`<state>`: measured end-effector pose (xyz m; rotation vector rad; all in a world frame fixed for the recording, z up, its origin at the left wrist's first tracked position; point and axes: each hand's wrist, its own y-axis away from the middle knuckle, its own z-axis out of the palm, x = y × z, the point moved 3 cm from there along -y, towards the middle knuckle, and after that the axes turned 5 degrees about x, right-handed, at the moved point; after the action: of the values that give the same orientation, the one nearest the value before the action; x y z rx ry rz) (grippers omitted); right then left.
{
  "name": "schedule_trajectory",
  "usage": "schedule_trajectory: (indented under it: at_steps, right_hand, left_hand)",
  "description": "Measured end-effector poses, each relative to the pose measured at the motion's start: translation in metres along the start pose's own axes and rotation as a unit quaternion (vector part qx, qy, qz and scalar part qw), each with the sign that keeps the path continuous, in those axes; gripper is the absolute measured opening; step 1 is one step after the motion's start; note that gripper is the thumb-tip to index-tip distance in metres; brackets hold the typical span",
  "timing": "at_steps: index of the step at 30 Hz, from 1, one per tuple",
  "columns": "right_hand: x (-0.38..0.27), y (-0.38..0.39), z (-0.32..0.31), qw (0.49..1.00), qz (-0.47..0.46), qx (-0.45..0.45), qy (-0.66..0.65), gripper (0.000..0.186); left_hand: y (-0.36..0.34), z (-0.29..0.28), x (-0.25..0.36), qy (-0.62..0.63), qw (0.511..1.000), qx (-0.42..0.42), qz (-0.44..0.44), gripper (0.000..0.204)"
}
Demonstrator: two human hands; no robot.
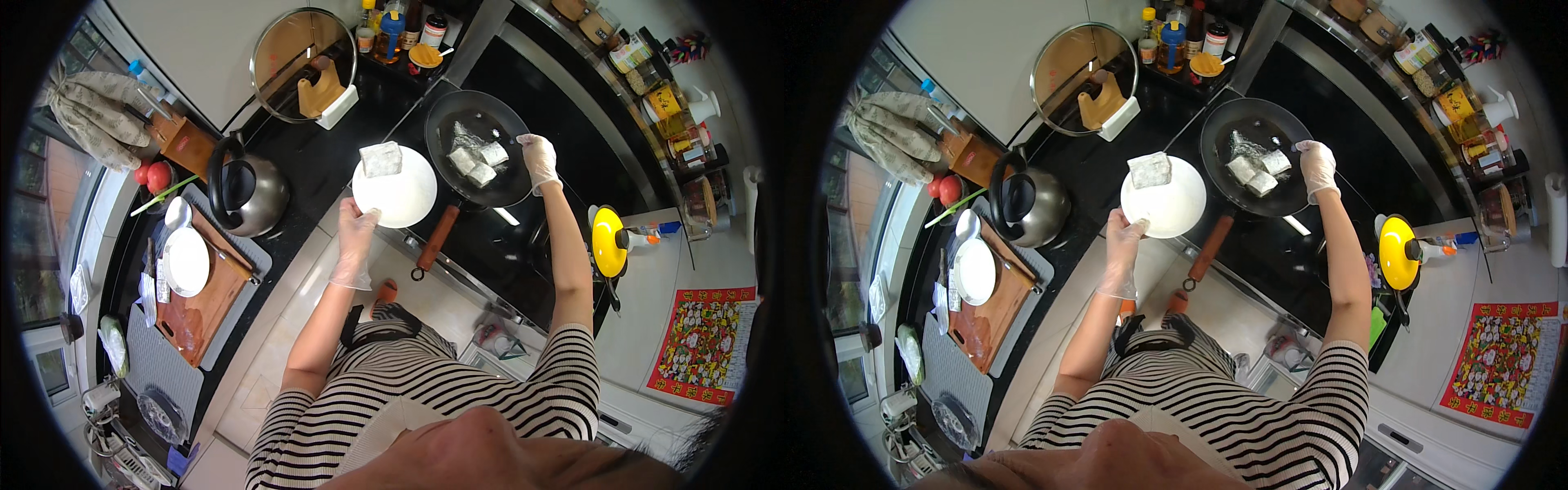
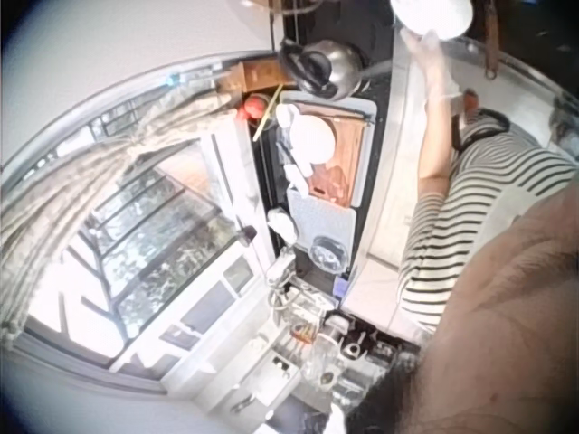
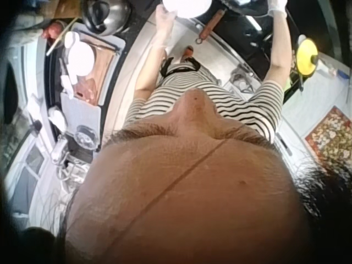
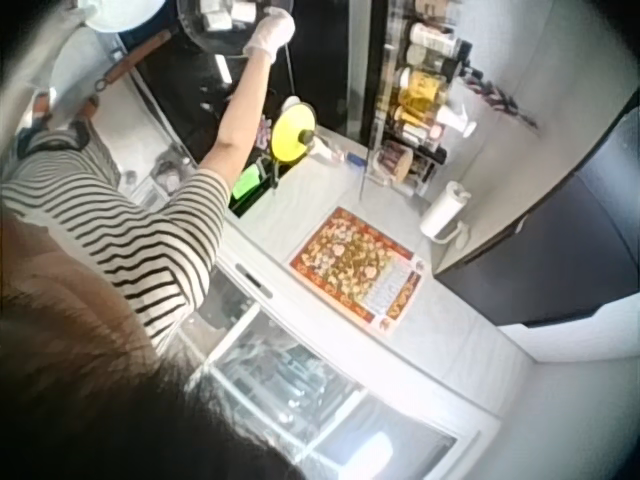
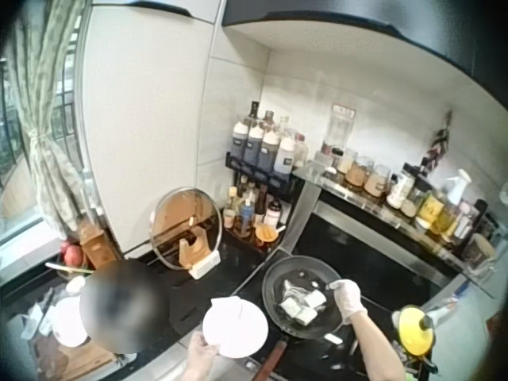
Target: The person cuts fish fillets into smaller pieces on a cutting board, places them on a plate, and then transfers the pieces into a pan with oil on the stove.
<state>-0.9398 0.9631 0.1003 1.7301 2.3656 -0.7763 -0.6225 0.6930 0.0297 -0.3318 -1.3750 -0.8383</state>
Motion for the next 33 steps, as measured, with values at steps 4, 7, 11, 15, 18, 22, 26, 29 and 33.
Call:
schedule_trajectory:
  at_steps: [4,7,11,15,18,22,26,29,33]
  right_hand:
    - [-0.097,0.034,-0.042,0.983,-0.135,0.000,-0.127,0.022]
    - [-0.178,0.076,-0.048,0.933,-0.254,-0.094,-0.236,0.045]
    - [-0.248,0.089,-0.029,0.901,-0.372,-0.115,-0.190,0.049]
    - [-0.265,0.086,0.005,0.905,-0.352,-0.229,-0.068,0.045]
    - [-0.264,0.093,0.013,0.924,-0.297,-0.219,-0.101,0.033]
    - [-0.263,0.116,0.011,0.918,-0.271,-0.216,-0.191,0.026]
    - [-0.266,0.130,0.000,0.897,-0.293,-0.221,-0.245,0.030]
    - [-0.268,0.126,-0.020,0.881,-0.414,-0.146,-0.175,0.030]
    - [-0.271,0.128,-0.021,0.822,-0.539,-0.183,-0.016,0.018]
  left_hand:
    - [-0.003,-0.001,0.007,-0.001,1.000,-0.014,-0.006,0.027]
    - [-0.004,-0.002,0.011,-0.015,1.000,-0.026,-0.005,0.026]
    - [0.001,-0.001,0.017,0.003,0.999,-0.047,-0.011,0.025]
    - [0.005,-0.005,0.023,0.002,0.998,-0.059,-0.018,0.024]
    - [0.006,-0.009,0.026,-0.004,0.998,-0.055,-0.006,0.024]
    - [0.003,-0.014,0.022,0.022,0.998,-0.048,-0.024,0.023]
    - [0.000,-0.018,0.018,0.029,0.998,-0.042,-0.025,0.023]
    - [-0.002,-0.021,0.016,0.033,0.999,-0.034,-0.019,0.024]
    - [-0.005,-0.021,0.018,0.032,0.999,-0.034,-0.017,0.025]
